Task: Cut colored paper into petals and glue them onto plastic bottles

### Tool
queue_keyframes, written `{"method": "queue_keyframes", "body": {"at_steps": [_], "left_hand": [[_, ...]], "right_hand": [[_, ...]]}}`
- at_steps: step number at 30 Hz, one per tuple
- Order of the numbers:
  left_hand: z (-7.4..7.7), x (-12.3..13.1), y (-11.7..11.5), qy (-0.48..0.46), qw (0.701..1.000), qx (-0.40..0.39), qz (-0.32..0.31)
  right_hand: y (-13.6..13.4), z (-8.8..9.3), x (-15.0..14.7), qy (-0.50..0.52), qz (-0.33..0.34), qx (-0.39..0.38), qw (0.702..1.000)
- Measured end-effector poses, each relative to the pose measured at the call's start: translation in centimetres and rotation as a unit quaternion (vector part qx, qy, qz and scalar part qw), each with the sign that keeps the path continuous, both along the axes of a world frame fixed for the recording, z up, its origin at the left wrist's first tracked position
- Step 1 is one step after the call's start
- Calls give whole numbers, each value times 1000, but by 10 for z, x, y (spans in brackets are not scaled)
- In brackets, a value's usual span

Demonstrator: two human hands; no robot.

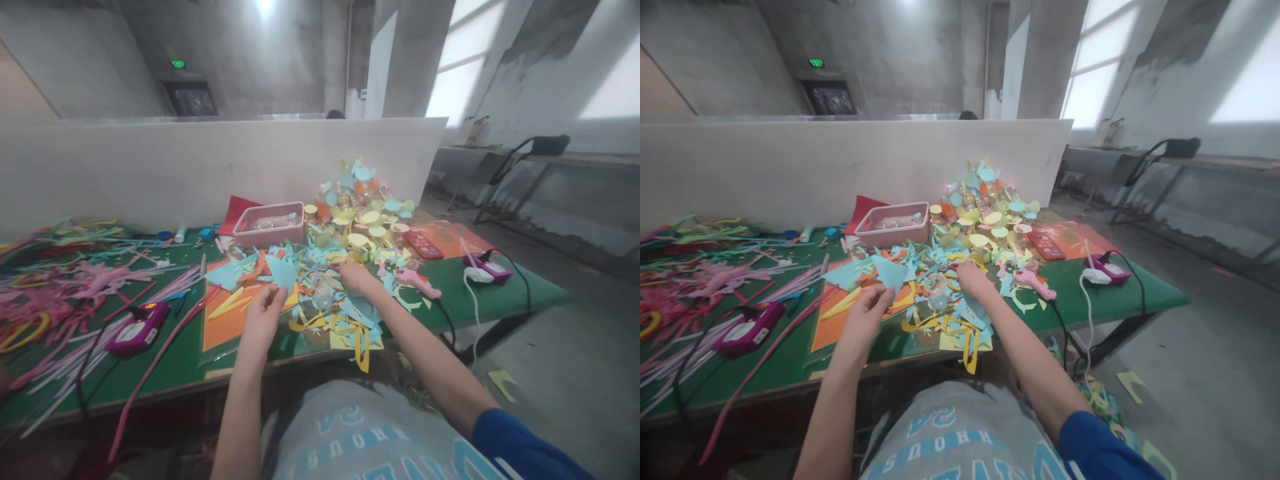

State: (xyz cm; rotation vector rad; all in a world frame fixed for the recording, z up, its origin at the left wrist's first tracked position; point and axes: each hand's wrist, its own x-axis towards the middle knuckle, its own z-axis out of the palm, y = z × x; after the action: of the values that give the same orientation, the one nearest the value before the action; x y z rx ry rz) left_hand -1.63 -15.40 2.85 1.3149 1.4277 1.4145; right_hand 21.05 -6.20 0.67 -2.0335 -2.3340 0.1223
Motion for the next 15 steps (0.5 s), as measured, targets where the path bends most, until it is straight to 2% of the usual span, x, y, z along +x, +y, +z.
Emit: {"method": "queue_keyframes", "body": {"at_steps": [8,15], "left_hand": [[-1,-1,0,2,1000,9,-7],[-5,5,1,-43,999,17,-5]], "right_hand": [[-2,0,3,82,-9,-19,996],[-12,24,12,235,-56,-44,969]]}}
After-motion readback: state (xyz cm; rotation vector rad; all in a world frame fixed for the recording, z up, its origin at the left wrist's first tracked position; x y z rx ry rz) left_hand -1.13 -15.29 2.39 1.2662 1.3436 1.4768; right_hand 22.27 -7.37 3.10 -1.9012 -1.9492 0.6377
